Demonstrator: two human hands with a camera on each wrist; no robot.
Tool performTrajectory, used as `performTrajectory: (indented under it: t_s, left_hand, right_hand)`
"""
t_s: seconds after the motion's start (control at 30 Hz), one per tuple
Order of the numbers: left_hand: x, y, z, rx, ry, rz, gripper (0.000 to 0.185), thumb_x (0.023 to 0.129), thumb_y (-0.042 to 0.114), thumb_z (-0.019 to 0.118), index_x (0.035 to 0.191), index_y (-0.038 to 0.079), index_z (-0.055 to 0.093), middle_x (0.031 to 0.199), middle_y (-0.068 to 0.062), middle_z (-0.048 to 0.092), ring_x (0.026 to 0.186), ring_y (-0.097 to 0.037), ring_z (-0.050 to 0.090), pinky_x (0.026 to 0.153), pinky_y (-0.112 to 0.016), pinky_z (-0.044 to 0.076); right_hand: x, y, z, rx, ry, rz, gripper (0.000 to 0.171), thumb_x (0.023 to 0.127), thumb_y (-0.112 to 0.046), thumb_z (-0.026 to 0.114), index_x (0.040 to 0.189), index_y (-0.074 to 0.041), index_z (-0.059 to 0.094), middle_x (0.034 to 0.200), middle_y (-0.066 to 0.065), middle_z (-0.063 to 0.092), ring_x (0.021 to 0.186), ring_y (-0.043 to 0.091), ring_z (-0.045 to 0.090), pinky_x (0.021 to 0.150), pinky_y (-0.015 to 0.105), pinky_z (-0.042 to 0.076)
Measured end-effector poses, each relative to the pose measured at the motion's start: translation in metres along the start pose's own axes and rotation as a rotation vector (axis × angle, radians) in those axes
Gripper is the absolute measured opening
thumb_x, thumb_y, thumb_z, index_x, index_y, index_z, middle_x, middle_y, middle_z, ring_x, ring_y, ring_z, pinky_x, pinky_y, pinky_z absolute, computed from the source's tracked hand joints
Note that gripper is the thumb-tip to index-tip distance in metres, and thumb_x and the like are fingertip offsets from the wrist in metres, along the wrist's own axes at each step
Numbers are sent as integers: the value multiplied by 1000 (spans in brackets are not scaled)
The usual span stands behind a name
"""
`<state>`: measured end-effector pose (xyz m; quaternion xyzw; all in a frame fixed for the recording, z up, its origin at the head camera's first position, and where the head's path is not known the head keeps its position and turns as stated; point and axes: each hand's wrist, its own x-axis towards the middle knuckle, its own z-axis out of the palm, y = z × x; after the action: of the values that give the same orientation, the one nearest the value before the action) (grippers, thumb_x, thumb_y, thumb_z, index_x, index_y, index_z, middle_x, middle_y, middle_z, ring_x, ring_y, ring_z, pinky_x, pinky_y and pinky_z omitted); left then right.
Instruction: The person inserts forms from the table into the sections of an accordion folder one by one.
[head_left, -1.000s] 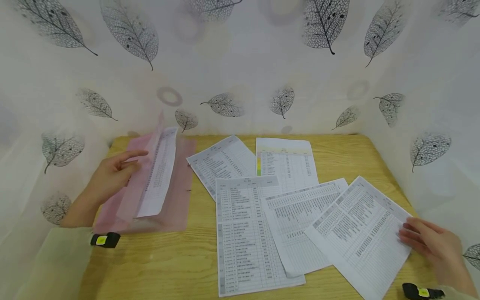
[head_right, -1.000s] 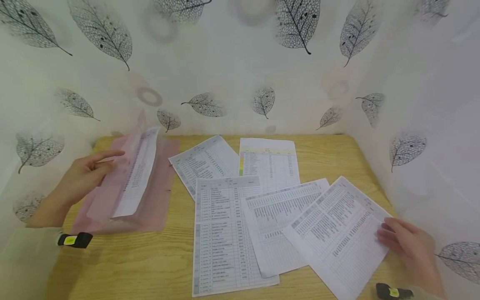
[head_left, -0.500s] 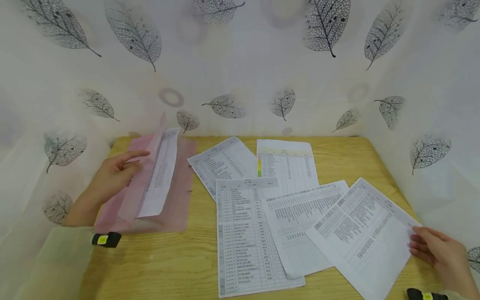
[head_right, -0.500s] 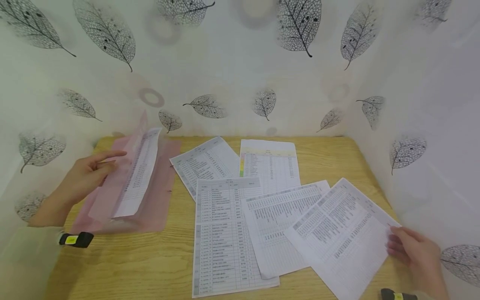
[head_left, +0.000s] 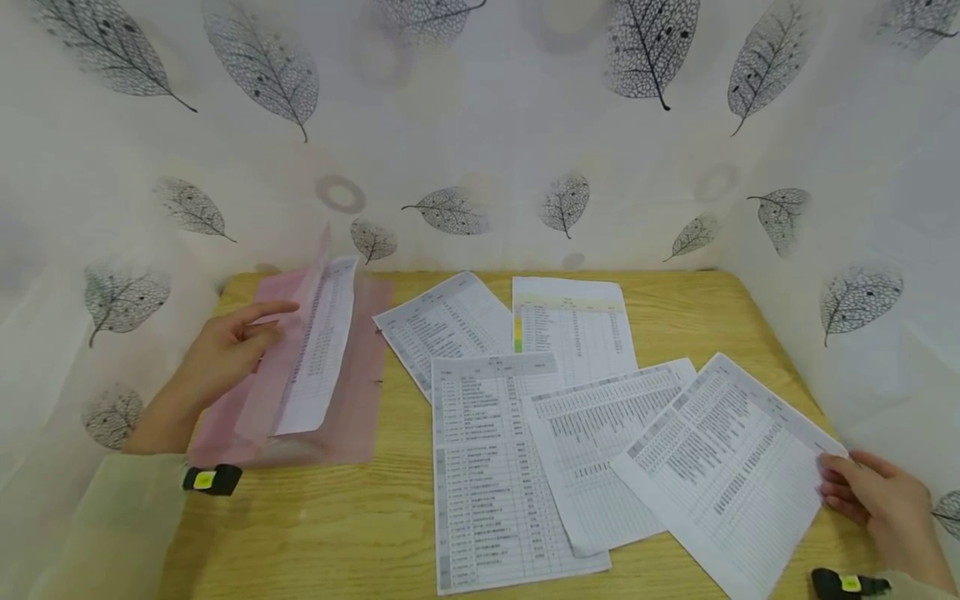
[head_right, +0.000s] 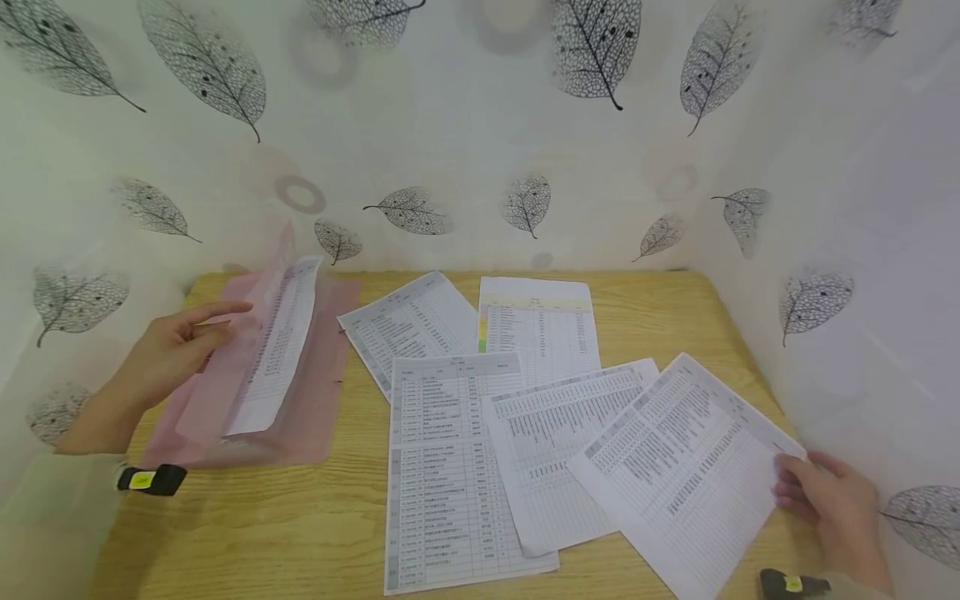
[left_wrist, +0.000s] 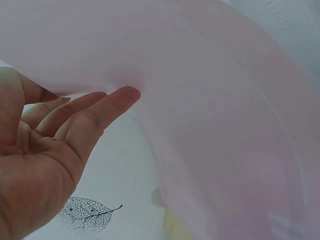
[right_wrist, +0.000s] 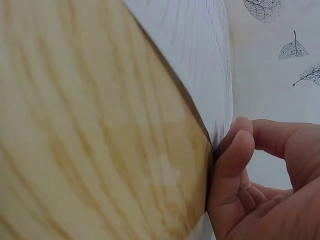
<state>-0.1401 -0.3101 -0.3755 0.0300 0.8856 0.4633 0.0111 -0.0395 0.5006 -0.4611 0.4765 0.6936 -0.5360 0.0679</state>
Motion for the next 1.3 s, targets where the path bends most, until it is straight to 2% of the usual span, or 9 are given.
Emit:
performTrajectory:
  t_s: [0.23,0.3,0.37,0.43,0.53,0.63,0.73,0.97,1.3]
  left_hand:
    - [2,-1,1,-5,-6,-9,40,108,20,57,146,7,60,58,13,37,54,-5,40,50,-27,38]
    - [3,-2,1,-10,-8,-3,40,108,19,57,146,7,59,58,12,38,53,-5,40,49,-27,38]
    - [3,-2,1,-13,-8,0,40,108,19,57,146,7,59,58,12,39,53,-5,39,48,-27,37]
    - [3,-3,1,-14,-9,5,40,108,18,57,146,6,59,58,12,39,52,-4,39,48,-27,36]
    - [3,-4,2,-18,-4,8,39,107,16,57,145,6,60,58,12,38,52,-4,39,47,-27,36]
    - [3,-5,2,-16,-1,12,39,107,15,57,145,6,60,58,12,37,52,-4,38,48,-27,36]
    - [4,-6,2,-12,0,12,39,107,14,57,145,6,60,58,12,39,52,-4,39,48,-26,36]
    - [3,-5,3,-16,2,25,37,107,14,57,143,8,62,58,13,38,52,-4,40,48,-26,37]
    - [2,-4,3,1,0,24,38,107,18,58,144,7,61,57,13,39,52,-4,39,48,-26,38]
  right_hand:
    - [-1,-4,7,17,48,-17,91,100,-14,68,168,-1,9,63,-12,63,60,12,69,61,29,61]
    - [0,-4,9,25,68,-21,89,100,-13,68,169,-6,14,62,-13,62,58,12,69,59,29,60]
    - [2,-4,11,65,86,-15,77,99,-13,69,165,-21,32,61,-13,63,57,12,69,57,29,60]
    - [3,-4,11,103,96,-15,55,98,-13,70,145,-32,52,61,-13,64,56,12,69,56,28,59]
    - [3,-5,11,145,99,-23,22,96,-12,72,99,-32,64,60,-12,66,54,12,69,54,29,59]
    - [2,-6,13,145,87,-47,31,96,-11,72,74,-30,66,59,-11,66,53,12,70,53,29,59]
    - [-1,-8,16,149,81,-57,41,96,-10,73,62,-31,65,56,-12,66,52,10,69,52,28,58]
    - [-12,-18,24,56,99,-99,30,97,-23,74,70,-35,67,65,-22,60,60,5,60,54,25,55]
    - [-19,-30,36,109,-34,-194,3,105,-25,62,104,-27,60,70,-19,63,62,5,67,57,25,56]
